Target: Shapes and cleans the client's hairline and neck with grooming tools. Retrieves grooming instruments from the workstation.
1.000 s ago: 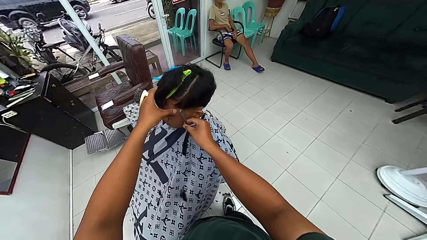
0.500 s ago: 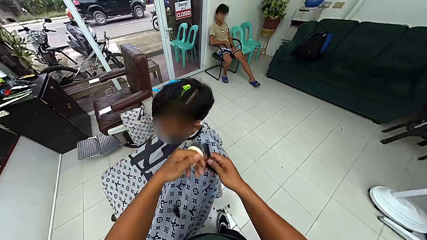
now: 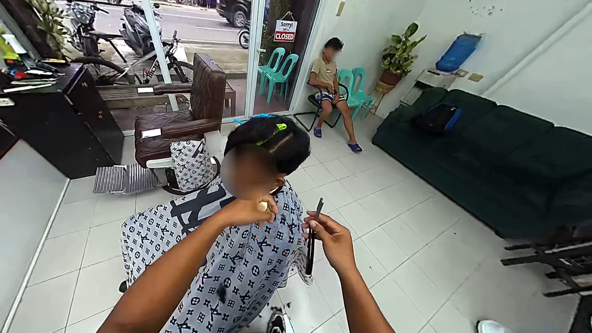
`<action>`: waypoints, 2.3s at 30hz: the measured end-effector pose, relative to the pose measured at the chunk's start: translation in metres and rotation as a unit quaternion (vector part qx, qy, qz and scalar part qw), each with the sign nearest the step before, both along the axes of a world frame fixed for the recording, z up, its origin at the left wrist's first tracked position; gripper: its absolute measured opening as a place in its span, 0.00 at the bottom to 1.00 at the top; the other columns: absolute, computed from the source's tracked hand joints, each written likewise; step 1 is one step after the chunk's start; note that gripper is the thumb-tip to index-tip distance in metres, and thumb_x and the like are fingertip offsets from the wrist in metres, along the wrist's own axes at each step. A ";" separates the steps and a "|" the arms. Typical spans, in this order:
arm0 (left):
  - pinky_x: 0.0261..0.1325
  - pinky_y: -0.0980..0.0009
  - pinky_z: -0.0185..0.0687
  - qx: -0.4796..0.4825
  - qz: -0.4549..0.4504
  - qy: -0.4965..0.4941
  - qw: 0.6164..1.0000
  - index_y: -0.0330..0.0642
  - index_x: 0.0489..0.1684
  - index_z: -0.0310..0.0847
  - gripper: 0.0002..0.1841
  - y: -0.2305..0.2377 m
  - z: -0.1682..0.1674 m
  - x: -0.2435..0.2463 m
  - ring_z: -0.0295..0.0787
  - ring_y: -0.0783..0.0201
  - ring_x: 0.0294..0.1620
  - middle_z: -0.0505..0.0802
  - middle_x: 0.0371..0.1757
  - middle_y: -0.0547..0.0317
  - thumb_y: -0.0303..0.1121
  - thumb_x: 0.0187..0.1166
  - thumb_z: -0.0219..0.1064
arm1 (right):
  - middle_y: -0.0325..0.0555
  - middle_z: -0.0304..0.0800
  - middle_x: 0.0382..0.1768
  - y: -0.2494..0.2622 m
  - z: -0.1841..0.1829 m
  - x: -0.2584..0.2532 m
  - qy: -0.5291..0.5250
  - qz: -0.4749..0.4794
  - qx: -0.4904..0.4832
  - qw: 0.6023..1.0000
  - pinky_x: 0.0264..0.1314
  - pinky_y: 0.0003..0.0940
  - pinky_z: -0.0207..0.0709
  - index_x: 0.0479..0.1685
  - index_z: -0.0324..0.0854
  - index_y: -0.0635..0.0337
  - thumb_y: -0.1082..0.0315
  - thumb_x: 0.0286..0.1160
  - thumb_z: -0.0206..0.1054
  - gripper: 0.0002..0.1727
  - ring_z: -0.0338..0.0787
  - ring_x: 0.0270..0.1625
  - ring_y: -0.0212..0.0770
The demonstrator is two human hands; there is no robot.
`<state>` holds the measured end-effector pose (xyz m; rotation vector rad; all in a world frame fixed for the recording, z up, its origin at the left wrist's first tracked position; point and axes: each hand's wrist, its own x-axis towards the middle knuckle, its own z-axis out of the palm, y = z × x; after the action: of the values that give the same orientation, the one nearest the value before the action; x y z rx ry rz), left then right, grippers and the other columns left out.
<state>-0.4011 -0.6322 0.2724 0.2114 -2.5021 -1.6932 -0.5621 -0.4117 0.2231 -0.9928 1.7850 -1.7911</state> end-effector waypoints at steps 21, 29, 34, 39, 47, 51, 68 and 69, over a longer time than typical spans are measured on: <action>0.72 0.29 0.69 -0.148 0.422 0.102 0.889 0.48 0.90 0.62 0.59 -0.060 -0.009 -0.011 0.77 0.38 0.77 0.78 0.82 0.43 0.38 0.47 0.94 | 0.61 0.88 0.47 -0.129 0.072 0.024 0.460 -0.022 0.169 0.871 0.49 0.52 0.86 0.41 0.95 0.63 0.68 0.73 0.76 0.07 0.91 0.44 0.56; 0.75 0.33 0.68 -0.151 0.417 0.109 0.890 0.47 0.90 0.62 0.59 -0.058 -0.008 -0.010 0.76 0.40 0.78 0.78 0.81 0.42 0.37 0.48 0.93 | 0.61 0.87 0.46 -0.130 0.074 0.021 0.466 -0.022 0.183 0.866 0.46 0.51 0.86 0.42 0.95 0.62 0.68 0.73 0.76 0.07 0.91 0.42 0.55; 0.74 0.32 0.69 -0.160 0.414 0.109 0.889 0.45 0.89 0.63 0.57 -0.059 -0.008 -0.009 0.77 0.40 0.78 0.77 0.83 0.43 0.35 0.48 0.93 | 0.62 0.86 0.48 -0.131 0.074 0.022 0.466 -0.019 0.190 0.864 0.46 0.51 0.86 0.42 0.95 0.63 0.68 0.73 0.76 0.07 0.91 0.42 0.56; 0.76 0.32 0.67 -0.152 0.416 0.104 0.890 0.43 0.88 0.64 0.56 -0.059 -0.005 -0.011 0.75 0.39 0.80 0.77 0.83 0.42 0.37 0.50 0.92 | 0.62 0.86 0.44 -0.131 0.073 0.018 0.475 -0.033 0.168 0.863 0.43 0.52 0.86 0.40 0.94 0.64 0.69 0.71 0.77 0.07 0.91 0.40 0.56; 0.85 0.41 0.62 -0.113 0.381 0.186 0.899 0.45 0.97 0.43 0.68 -0.038 -0.007 0.019 0.60 0.47 0.90 0.58 0.95 0.48 0.43 0.50 0.92 | 0.52 0.94 0.48 -0.074 0.033 0.002 0.400 0.071 0.012 0.914 0.50 0.32 0.89 0.51 0.91 0.65 0.69 0.80 0.67 0.11 0.94 0.48 0.39; 0.42 0.76 0.87 0.005 0.180 0.319 0.930 0.45 0.64 0.83 0.29 0.033 -0.030 0.033 0.91 0.76 0.47 0.94 0.51 0.65 0.61 0.81 0.62 | 0.47 0.94 0.44 -0.036 0.022 -0.006 0.247 0.149 0.136 0.948 0.44 0.30 0.88 0.59 0.84 0.67 0.69 0.89 0.57 0.14 0.93 0.41 0.34; 0.39 0.76 0.84 -0.223 0.510 0.257 0.790 0.32 0.38 0.88 0.13 0.088 -0.008 -0.084 0.87 0.75 0.37 0.93 0.39 0.58 0.36 0.80 0.69 | 0.45 0.95 0.44 -0.043 -0.018 -0.114 -0.026 0.257 -0.039 0.965 0.41 0.33 0.93 0.56 0.83 0.70 0.71 0.84 0.61 0.12 0.96 0.41 0.35; 0.44 0.69 0.85 -0.274 0.575 0.241 0.732 0.30 0.41 0.87 0.14 0.080 -0.007 -0.086 0.89 0.66 0.44 0.93 0.46 0.49 0.36 0.76 0.72 | 0.49 0.95 0.45 -0.053 -0.019 -0.122 0.012 0.241 -0.022 0.970 0.45 0.34 0.93 0.56 0.85 0.71 0.71 0.83 0.64 0.12 0.96 0.43 0.37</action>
<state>-0.4875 -0.5522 0.2658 0.8764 -1.6443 -0.3906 -0.6840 -0.4645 0.2041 -1.3339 1.3658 -1.5179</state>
